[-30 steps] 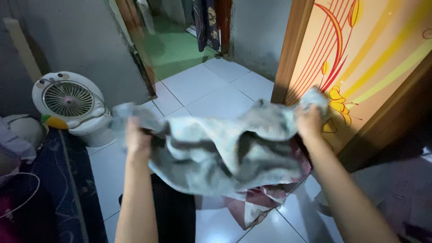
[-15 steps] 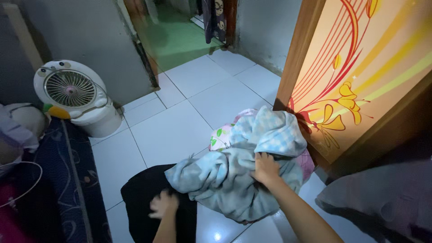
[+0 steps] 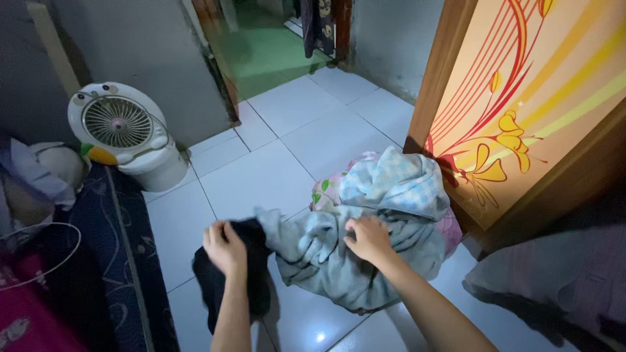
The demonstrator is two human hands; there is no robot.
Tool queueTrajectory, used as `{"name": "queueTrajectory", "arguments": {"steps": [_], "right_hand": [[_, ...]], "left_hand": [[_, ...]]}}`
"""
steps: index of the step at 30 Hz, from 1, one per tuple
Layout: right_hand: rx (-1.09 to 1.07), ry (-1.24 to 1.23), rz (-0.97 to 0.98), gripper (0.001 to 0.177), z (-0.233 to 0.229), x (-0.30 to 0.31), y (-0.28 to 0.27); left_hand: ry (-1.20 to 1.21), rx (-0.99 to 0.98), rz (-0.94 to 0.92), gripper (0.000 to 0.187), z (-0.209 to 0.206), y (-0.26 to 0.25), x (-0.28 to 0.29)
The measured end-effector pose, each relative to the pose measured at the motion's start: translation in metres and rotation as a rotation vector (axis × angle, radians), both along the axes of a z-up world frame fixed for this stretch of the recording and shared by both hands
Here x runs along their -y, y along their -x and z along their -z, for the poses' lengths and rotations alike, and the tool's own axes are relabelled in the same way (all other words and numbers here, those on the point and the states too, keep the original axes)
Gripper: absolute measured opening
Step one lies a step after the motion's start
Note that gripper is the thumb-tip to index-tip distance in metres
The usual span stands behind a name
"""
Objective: The person sits on the floor and folds several towels one by one, including a green towel, a purple towel, and a blue-and-white striped towel. Each towel is smoothed, folded into a neat rectangle, and placed into a growing stack.
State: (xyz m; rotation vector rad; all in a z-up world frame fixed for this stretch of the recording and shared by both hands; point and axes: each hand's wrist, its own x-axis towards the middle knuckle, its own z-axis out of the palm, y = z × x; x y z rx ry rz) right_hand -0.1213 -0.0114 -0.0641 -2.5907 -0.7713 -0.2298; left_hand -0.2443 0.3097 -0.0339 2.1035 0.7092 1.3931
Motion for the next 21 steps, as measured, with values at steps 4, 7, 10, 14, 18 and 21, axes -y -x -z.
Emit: {"name": "queueTrajectory", "arguments": {"steps": [4, 7, 10, 14, 18, 21], "right_hand": [[-0.169, -0.168, -0.124, 0.035, -0.024, -0.018, 0.001], [-0.439, -0.213, -0.1, 0.053, -0.027, -0.033, 0.0], [-0.386, -0.586, -0.3, 0.057, -0.023, -0.045, -0.011], [-0.469, -1.163, -0.493, 0.057, -0.022, -0.019, -0.038], [-0.738, -1.401, -0.413, 0.049, -0.055, 0.026, -0.052], [-0.731, -1.458, -0.379, 0.047, -0.096, 0.043, -0.056]], "left_hand": [[-0.16, 0.38, 0.155, 0.007, -0.11, -0.024, 0.068], [-0.223, 0.606, 0.352, 0.016, -0.173, -0.035, 0.127], [-0.327, 0.602, 0.746, 0.014, -0.204, -0.037, 0.189], [-0.434, 0.05, 1.151, 0.035, -0.195, -0.045, 0.225], [-0.309, 0.028, 0.884, 0.072, -0.123, -0.056, 0.213], [-0.031, -0.23, 0.741, 0.101, -0.047, -0.057, 0.193]]}}
